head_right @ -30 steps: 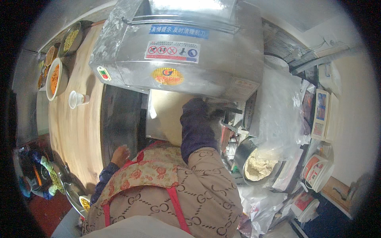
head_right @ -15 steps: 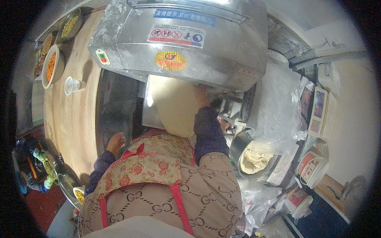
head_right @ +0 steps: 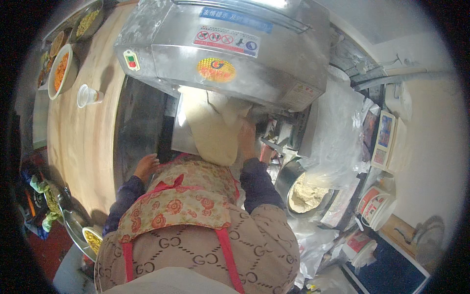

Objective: The person removes a large ball of dough from a bowl and feeds it through a dough sheeter multiple times. They repeatedly fold the dough and pass it through the machine, occasionally sprinkling flour from a plastic cup to prevent sticking. The dough gradually becomes a thinner, wider sheet.

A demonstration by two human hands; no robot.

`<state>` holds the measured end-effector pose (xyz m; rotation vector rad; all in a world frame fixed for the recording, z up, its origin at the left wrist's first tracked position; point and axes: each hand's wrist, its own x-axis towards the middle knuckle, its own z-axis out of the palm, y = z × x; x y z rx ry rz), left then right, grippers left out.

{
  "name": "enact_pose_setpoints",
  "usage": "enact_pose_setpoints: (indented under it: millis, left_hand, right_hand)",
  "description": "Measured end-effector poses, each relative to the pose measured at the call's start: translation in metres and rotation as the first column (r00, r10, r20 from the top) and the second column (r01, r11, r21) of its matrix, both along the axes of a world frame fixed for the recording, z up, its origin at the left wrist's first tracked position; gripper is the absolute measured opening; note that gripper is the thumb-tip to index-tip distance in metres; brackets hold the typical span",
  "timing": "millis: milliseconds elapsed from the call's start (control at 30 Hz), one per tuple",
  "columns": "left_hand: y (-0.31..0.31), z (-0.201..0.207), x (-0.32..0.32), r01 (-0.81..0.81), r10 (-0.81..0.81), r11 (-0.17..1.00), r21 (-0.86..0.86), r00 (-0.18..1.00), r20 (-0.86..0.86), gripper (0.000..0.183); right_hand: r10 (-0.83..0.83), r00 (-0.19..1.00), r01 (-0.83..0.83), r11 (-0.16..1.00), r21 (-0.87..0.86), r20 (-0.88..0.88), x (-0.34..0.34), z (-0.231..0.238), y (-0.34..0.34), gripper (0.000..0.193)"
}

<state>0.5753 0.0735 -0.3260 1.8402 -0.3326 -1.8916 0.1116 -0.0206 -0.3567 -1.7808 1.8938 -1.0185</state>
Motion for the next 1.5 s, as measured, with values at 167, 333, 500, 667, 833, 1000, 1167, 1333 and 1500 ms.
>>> enact_pose_setpoints:
  millis: [167, 333, 500, 667, 833, 1000, 1167, 1333, 1500]
  left_hand:
    - [-0.017, -0.020, -0.039, 0.162, -0.162, 0.987, 0.024, 0.987, 0.009, 0.032]
    - [-0.040, -0.056, -0.086, 0.433, -0.434, 0.899, -0.066, 0.901, -0.007, 0.033]
    - [-0.050, -0.109, -0.155, 0.516, -0.473, 0.814, -0.265, 0.855, 0.213, 0.042]
    - [-0.045, -0.133, -0.198, 0.477, -0.425, 0.868, -0.139, 0.857, 0.292, 0.050]
    - [-0.064, -0.086, -0.193, 0.166, -0.094, 0.969, 0.181, 0.932, -0.350, 0.047]
    - [-0.110, -0.015, -0.154, 0.392, -0.453, 0.666, -0.634, 0.889, 0.073, 0.033]
    - [-0.198, -0.011, -0.159, 0.652, -0.553, 0.585, -0.483, 0.756, 0.351, 0.033]
    - [-0.182, -0.017, -0.185, 0.809, -0.214, 0.519, -0.278, 0.437, 0.873, 0.073]
    - [-0.210, -0.046, -0.207, 0.240, 0.051, 0.799, -0.551, 0.887, 0.460, 0.107]
  right_hand:
    - [-0.109, 0.990, 0.129, 0.954, 0.272, -0.087, 0.009, -0.031, 0.058, 0.028]
    - [0.148, 0.965, 0.006, 0.813, 0.583, -0.217, 0.031, -0.059, 0.127, 0.026]
    - [0.183, 0.978, -0.082, 0.783, 0.617, -0.103, 0.030, -0.059, 0.137, 0.031]
    - [-0.050, 0.937, -0.219, 0.687, 0.693, 0.345, 0.030, -0.077, 0.118, 0.034]
    - [0.314, 0.888, -0.450, 0.745, 0.493, 0.336, 0.014, -0.017, 0.097, 0.036]
    - [-0.027, 0.859, -0.251, 0.848, 0.467, 0.511, -0.008, 0.015, 0.007, 0.041]
    - [0.238, 0.932, -0.199, 0.966, 0.162, -0.273, -0.018, -0.025, -0.063, 0.044]
    - [0.284, 0.919, -0.164, 0.906, 0.391, -0.272, -0.003, -0.046, -0.091, 0.052]
    - [0.277, 0.957, -0.181, 0.806, 0.564, -0.089, -0.001, -0.035, -0.121, 0.067]
